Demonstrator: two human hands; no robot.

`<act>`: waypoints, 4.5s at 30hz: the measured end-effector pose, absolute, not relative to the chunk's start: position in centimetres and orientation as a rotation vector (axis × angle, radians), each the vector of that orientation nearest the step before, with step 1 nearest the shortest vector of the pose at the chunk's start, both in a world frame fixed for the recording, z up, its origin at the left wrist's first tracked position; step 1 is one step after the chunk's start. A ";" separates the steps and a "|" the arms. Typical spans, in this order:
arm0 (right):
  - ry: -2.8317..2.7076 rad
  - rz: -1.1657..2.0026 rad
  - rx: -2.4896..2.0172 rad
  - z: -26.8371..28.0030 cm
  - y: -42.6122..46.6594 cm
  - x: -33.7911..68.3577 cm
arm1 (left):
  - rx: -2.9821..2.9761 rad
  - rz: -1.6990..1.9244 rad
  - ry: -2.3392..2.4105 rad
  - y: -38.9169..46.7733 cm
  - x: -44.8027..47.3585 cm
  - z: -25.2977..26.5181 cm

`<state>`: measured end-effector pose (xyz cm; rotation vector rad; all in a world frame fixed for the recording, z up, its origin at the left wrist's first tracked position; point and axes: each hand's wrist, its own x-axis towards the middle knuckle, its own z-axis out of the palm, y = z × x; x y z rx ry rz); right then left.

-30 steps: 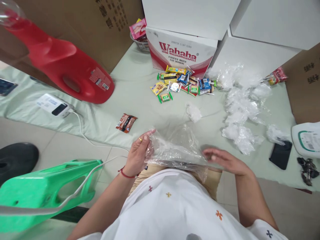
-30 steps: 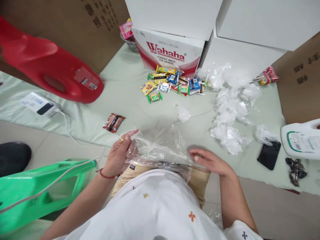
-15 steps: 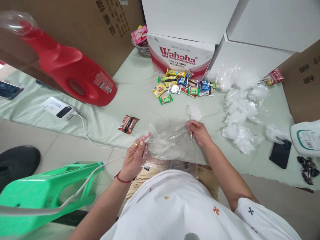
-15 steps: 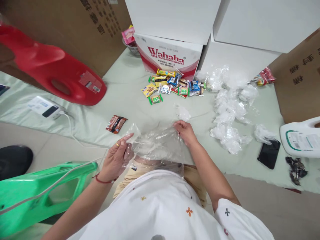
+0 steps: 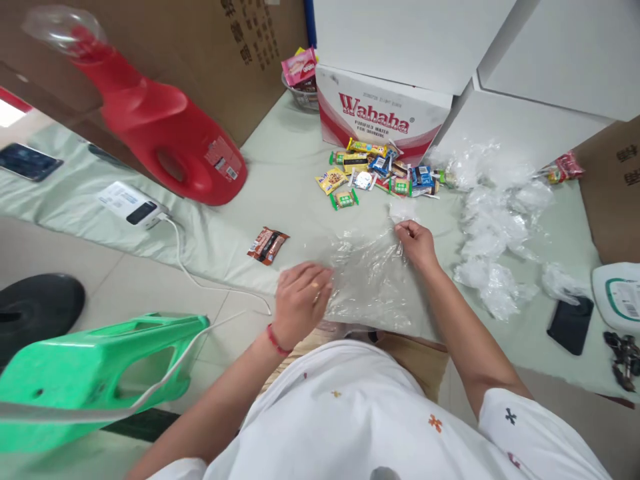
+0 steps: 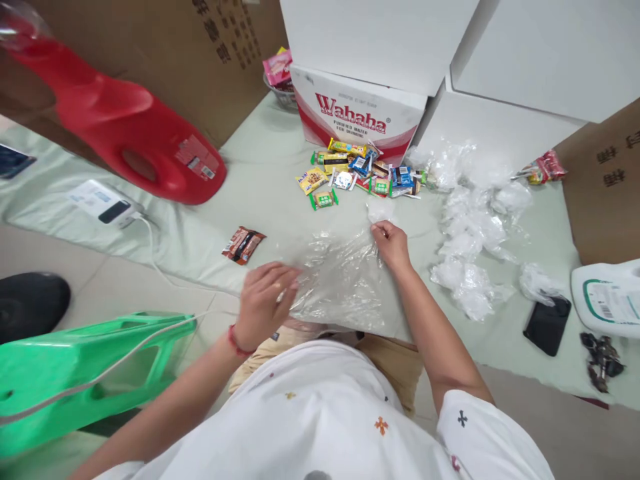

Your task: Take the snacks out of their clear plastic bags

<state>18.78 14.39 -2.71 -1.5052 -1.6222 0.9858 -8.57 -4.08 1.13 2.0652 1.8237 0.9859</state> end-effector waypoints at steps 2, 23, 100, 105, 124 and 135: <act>-1.707 0.830 -1.536 -2.5 15.5 19.8 | 2.090 0.747 1.823 -1.7 -7.7 -0.1; -2.266 0.381 -1.461 -0.5 21.7 22.3 | 1.552 1.130 2.402 3.5 -14.8 2.2; -1.771 1.003 -1.711 1.4 7.2 26.8 | 2.003 0.669 1.544 12.3 -6.5 0.8; -1.990 0.564 -1.912 1.0 8.5 27.3 | 1.866 1.075 2.028 12.4 -7.7 1.3; -2.600 0.737 -1.194 5.0 14.6 18.9 | 2.333 0.650 1.387 4.3 -0.9 -0.7; -2.973 0.574 -1.159 0.9 6.0 18.2 | 1.251 1.225 2.148 5.6 -6.5 -3.1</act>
